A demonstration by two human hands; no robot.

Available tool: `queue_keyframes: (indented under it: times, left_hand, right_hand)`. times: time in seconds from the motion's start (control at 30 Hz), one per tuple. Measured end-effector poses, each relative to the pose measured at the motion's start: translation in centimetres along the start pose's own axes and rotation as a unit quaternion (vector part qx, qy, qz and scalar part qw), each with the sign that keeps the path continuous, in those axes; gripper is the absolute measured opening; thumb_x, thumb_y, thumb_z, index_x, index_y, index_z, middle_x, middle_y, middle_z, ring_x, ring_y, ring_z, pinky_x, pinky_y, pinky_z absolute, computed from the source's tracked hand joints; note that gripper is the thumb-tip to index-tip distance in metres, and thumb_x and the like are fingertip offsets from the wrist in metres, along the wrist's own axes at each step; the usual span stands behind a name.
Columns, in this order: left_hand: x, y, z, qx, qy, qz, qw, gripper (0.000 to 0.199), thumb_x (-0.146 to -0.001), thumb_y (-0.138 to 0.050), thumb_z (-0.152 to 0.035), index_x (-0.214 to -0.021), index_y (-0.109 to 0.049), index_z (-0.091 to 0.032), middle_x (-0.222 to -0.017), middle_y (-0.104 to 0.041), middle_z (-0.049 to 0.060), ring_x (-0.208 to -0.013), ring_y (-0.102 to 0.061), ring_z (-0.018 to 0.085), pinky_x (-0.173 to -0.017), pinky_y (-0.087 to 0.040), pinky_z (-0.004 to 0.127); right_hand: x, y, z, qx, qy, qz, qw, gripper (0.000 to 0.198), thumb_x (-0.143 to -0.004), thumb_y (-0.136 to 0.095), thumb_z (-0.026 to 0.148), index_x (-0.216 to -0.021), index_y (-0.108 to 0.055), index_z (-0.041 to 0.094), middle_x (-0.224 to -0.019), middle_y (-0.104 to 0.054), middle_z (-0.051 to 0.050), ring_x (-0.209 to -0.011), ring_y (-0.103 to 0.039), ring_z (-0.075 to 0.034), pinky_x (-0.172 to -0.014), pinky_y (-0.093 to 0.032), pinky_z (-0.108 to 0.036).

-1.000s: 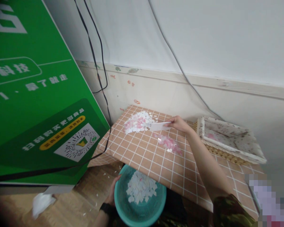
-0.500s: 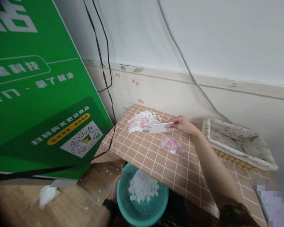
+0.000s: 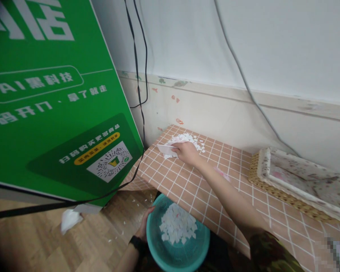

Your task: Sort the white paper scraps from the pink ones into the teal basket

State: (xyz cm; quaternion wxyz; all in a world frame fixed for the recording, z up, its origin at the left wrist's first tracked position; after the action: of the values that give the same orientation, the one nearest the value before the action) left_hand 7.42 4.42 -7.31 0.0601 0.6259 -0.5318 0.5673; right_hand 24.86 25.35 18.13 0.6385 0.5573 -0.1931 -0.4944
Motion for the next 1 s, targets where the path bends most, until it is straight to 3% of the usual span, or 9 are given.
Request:
queue_keyframes:
  times: [0.1,0.27,0.5,0.7,0.9,1.0]
  left_hand:
    - [-0.2,-0.3,0.0,-0.015,-0.005,0.056,0.998,0.031,-0.065,-0.065,-0.043,-0.082,-0.068,-0.017,-0.066,-0.069,0.006,-0.062,-0.064,0.028,-0.058,-0.048,0.038]
    - [-0.5,-0.2,0.1,-0.006,-0.012,0.066,0.998,0.029,-0.067,-0.064,-0.043,-0.074,-0.067,-0.016,-0.062,-0.068,0.006,-0.060,-0.064,0.027,-0.056,-0.049,0.037]
    - [-0.2,-0.6,0.2,-0.001,0.003,0.088,0.996,0.031,-0.068,-0.062,-0.045,-0.073,-0.066,-0.014,-0.061,-0.068,0.007,-0.059,-0.065,0.028,-0.054,-0.049,0.037]
    - [-0.3,-0.3,0.4,0.004,0.009,0.094,0.996,0.034,-0.068,-0.060,-0.047,-0.078,-0.066,-0.015,-0.062,-0.068,0.008,-0.060,-0.065,0.029,-0.055,-0.049,0.038]
    - [0.0,-0.6,0.2,0.017,0.020,0.098,0.995,0.032,-0.069,-0.062,-0.043,-0.081,-0.065,-0.014,-0.072,-0.070,0.010,-0.068,-0.065,0.031,-0.061,-0.049,0.040]
    - [0.7,-0.7,-0.1,0.038,0.026,0.053,0.998,0.029,-0.070,-0.064,-0.039,-0.084,-0.065,-0.013,-0.083,-0.070,0.010,-0.078,-0.065,0.032,-0.066,-0.049,0.040]
  right_hand:
    - [-0.2,-0.2,0.0,0.002,0.003,0.017,1.000,0.026,-0.086,-0.047,0.026,-0.101,-0.068,0.025,-0.091,-0.071,-0.004,-0.079,-0.063,-0.018,-0.068,-0.040,-0.028]
    - [-0.1,0.6,0.1,-0.002,0.037,0.059,0.998,0.020,-0.083,-0.052,0.027,-0.089,-0.071,0.024,-0.081,-0.071,-0.003,-0.072,-0.061,-0.017,-0.063,-0.036,-0.027]
    - [-0.4,0.4,0.2,0.020,0.016,0.024,0.999,0.025,-0.085,-0.048,0.027,-0.098,-0.069,0.025,-0.089,-0.071,-0.003,-0.077,-0.062,-0.018,-0.064,-0.036,-0.027]
    - [-0.5,1.0,0.1,-0.002,0.044,0.081,0.996,0.021,-0.084,-0.051,0.029,-0.083,-0.071,0.022,-0.073,-0.069,-0.003,-0.068,-0.058,-0.016,-0.063,-0.035,-0.027]
    - [-0.5,0.9,0.3,0.012,0.016,0.036,0.999,0.022,-0.083,-0.051,0.028,-0.094,-0.070,0.024,-0.080,-0.071,-0.003,-0.072,-0.060,-0.018,-0.064,-0.036,-0.027]
    - [0.4,0.6,0.2,0.006,0.002,0.036,0.999,0.022,-0.082,-0.051,0.026,-0.093,-0.070,0.023,-0.080,-0.071,-0.004,-0.071,-0.060,-0.017,-0.063,-0.037,-0.027]
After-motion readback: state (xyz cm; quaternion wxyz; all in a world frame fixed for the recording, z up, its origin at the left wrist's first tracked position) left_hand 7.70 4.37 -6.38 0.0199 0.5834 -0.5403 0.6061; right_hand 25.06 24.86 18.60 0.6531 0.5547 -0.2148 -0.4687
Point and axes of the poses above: each hand's wrist, its own x-axis away from the middle knuckle, its own y-axis out of the back of the hand, z = x × y, the point moved 5 cm from there along -x, towards the middle knuckle
